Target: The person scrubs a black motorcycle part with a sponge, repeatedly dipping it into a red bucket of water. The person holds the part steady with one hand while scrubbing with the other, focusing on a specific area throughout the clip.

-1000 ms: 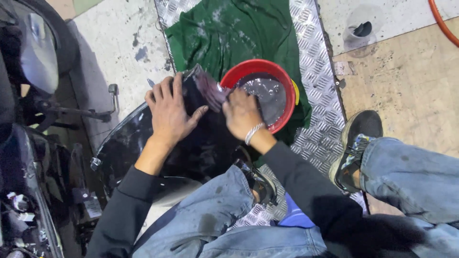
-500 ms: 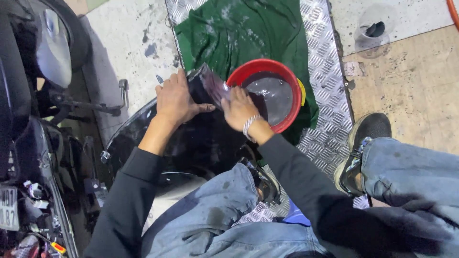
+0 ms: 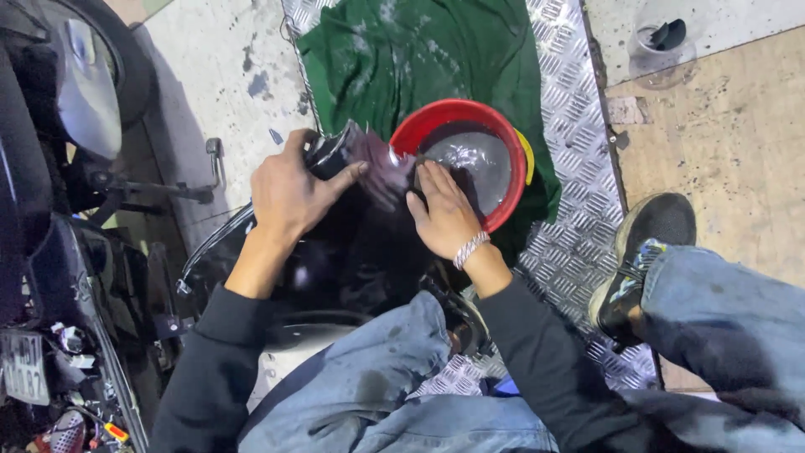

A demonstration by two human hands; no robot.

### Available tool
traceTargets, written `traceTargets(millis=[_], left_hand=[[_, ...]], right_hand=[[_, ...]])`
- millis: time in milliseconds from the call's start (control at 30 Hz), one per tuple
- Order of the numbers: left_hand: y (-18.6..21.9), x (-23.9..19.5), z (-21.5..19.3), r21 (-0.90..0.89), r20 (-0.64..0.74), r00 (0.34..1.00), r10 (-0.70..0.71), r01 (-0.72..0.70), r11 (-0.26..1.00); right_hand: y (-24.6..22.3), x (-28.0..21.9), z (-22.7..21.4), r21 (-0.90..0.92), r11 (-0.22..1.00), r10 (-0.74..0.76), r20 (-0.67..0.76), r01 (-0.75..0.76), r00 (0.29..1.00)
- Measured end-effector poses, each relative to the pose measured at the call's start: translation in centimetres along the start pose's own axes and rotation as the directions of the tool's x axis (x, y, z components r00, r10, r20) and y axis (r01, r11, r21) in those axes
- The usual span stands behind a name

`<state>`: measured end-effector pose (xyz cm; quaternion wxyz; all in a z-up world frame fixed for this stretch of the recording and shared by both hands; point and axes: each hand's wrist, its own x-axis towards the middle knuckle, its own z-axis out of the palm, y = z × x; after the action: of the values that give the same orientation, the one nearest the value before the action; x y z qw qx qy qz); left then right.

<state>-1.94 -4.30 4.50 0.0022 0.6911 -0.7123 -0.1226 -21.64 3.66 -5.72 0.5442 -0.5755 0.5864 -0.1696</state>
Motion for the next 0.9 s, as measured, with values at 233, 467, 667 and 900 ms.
traceTargets(millis=[233, 467, 667, 900], left_hand=[[-0.9, 3.0, 2.6, 0.044, 0.105, 0.991, 0.077, -0.082, 0.996], [0.8, 3.7, 2.1, 0.141, 0.231, 0.963, 0.142, -0.178, 0.974], [-0.3, 2.5, 3.7, 0.154, 0.038, 0.968, 0.249, -0.252, 0.955], [-1.6, 2.8, 4.8, 0.147, -0.06, 0.944, 0.324, -0.313, 0.938]], right_hand=[[1.6, -0.5, 0.6, -0.108, 0.989, 0.106, 0.077, -0.097, 0.991], [2.4, 1.0, 2.0, -0.113, 0.982, 0.159, 0.039, -0.153, 0.987], [6.9, 5.1, 3.6, -0.092, 0.983, 0.154, -0.022, -0.156, 0.988], [9.5, 5.5, 2.9, -0.191, 0.971, 0.068, -0.349, -0.142, 0.935]])
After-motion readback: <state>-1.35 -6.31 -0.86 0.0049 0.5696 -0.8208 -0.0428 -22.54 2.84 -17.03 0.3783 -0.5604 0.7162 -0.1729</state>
